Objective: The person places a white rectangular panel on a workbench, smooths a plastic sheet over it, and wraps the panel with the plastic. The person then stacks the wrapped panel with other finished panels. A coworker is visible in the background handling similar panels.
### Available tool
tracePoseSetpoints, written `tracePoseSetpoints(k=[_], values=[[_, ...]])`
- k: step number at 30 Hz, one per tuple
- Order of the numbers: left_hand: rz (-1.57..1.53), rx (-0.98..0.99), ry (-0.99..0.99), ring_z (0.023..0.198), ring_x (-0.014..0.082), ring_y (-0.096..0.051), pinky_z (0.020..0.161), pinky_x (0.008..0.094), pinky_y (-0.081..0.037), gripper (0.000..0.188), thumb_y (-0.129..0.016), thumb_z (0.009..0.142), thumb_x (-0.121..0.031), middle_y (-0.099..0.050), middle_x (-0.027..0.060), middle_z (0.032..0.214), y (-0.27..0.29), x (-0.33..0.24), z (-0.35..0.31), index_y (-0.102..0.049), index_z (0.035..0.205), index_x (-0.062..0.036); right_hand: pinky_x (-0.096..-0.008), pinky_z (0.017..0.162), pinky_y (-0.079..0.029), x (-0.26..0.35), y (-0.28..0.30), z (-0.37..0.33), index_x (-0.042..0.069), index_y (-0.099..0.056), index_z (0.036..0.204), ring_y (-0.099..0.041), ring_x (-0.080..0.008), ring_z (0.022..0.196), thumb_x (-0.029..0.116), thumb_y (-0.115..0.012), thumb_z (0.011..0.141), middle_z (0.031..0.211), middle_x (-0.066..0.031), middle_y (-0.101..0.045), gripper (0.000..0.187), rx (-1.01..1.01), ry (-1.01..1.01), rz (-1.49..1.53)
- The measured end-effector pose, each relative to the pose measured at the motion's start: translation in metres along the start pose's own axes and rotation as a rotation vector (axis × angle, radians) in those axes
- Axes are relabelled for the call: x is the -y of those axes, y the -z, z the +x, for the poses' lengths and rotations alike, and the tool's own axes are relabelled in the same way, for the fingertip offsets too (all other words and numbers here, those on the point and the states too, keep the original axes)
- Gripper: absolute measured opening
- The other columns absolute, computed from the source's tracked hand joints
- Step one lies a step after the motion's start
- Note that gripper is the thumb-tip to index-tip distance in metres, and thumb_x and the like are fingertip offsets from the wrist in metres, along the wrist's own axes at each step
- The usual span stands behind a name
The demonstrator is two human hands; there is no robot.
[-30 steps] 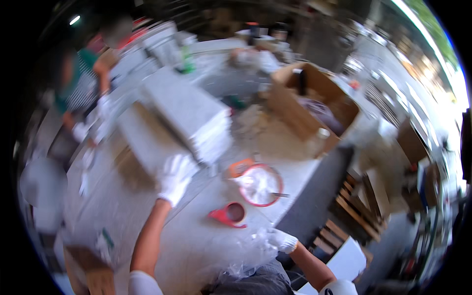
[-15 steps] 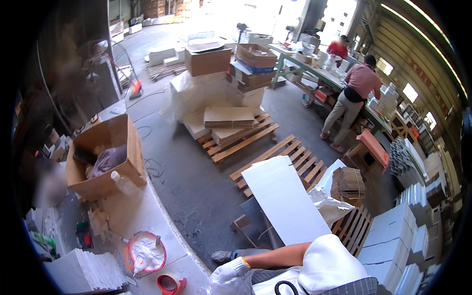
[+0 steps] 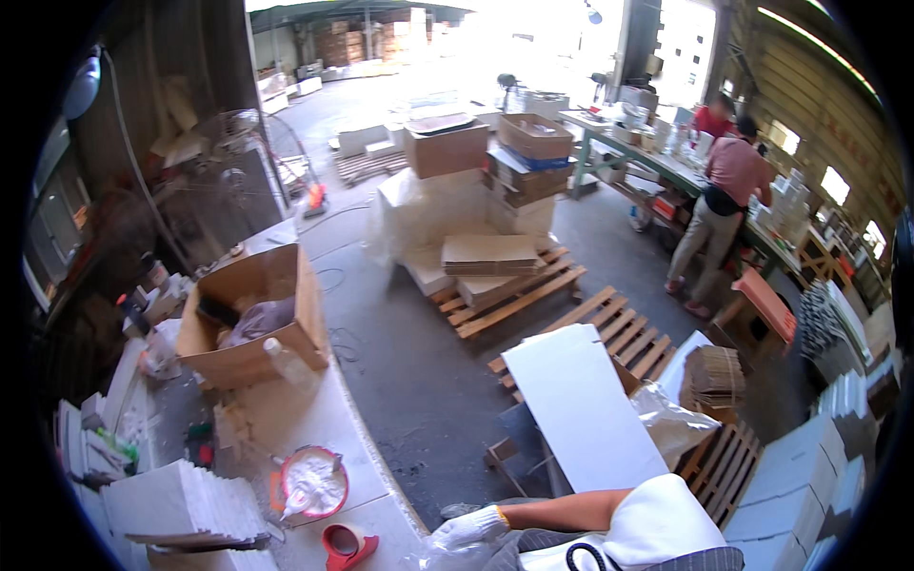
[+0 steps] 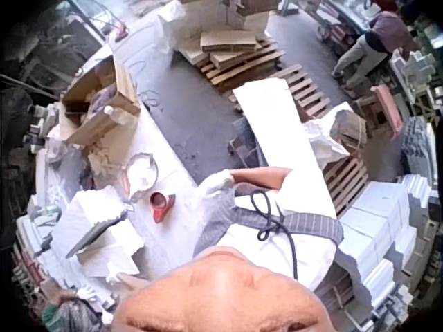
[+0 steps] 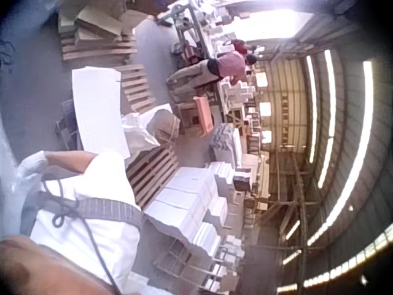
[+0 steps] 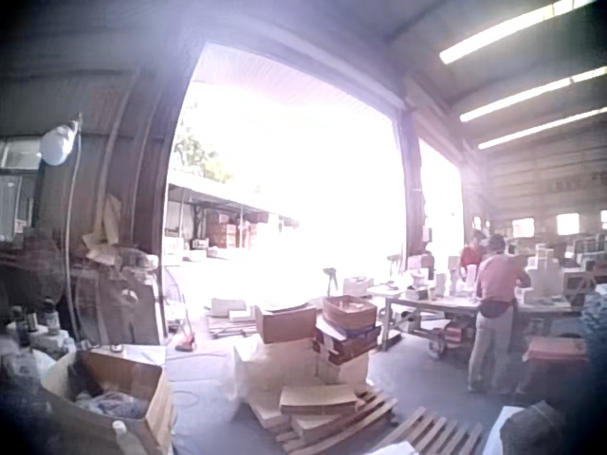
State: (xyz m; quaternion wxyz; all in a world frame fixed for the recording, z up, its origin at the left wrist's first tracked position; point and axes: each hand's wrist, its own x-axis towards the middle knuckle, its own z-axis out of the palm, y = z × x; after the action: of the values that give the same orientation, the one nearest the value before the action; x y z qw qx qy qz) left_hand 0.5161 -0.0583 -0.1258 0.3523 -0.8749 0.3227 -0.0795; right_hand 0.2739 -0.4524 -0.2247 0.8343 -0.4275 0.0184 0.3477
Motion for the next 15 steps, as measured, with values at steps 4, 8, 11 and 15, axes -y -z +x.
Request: tracePoseSetpoints(k=[4,8,11,15], values=[[0.316,0.206,0.008,0.135,0.0290,-0.033,0.110,0.0528,-0.017,0.049,-0.035,0.100,-0.034,-0.042,0.0112,0.147,-0.103,0.068,-0.076,-0.042,0.143,-0.0110,-0.0255,0.085,-0.050,0.000,0.000,0.002,0.006,-0.061,0.124,-0.060,-0.0105,0.094,0.024,-0.054,0.100,0.108,0.0017,-0.064,0.031,0.005,0.036,-0.118],[0.708,0.411,-0.127,0.141,0.0299,-0.029,0.116,0.0553,-0.011,0.052,-0.032,0.101,-0.036,-0.038,0.0112,0.152,-0.200,0.122,-0.166,-0.040,0.147,-0.0124,-0.0252,0.086,-0.049,0.006,0.001,0.027,0.006,-0.060,0.126,-0.058,-0.0114,0.096,0.027,-0.054,0.100,0.110,0.0004,-0.062,0.034,0.123,-0.116,0.002],[0.826,0.472,-0.222,0.145,0.0303,-0.027,0.119,0.0566,-0.008,0.054,-0.030,0.101,-0.037,-0.037,0.0111,0.154,-0.231,0.125,-0.198,-0.039,0.148,-0.0137,-0.0256,0.087,-0.049,0.013,0.002,0.038,0.005,-0.059,0.127,-0.058,-0.0112,0.097,0.028,-0.054,0.101,0.111,0.0003,-0.061,0.035,0.027,-0.222,-0.117],[0.519,0.559,-0.159,0.145,0.0302,-0.026,0.119,0.0566,-0.007,0.054,-0.028,0.101,-0.041,-0.037,0.0105,0.153,-0.178,0.087,-0.205,-0.040,0.148,-0.0161,-0.0277,0.086,-0.048,0.011,0.003,0.057,0.006,-0.060,0.124,-0.058,-0.0132,0.094,0.032,-0.055,0.100,0.110,-0.0013,-0.062,0.036,0.058,-0.230,0.077]])
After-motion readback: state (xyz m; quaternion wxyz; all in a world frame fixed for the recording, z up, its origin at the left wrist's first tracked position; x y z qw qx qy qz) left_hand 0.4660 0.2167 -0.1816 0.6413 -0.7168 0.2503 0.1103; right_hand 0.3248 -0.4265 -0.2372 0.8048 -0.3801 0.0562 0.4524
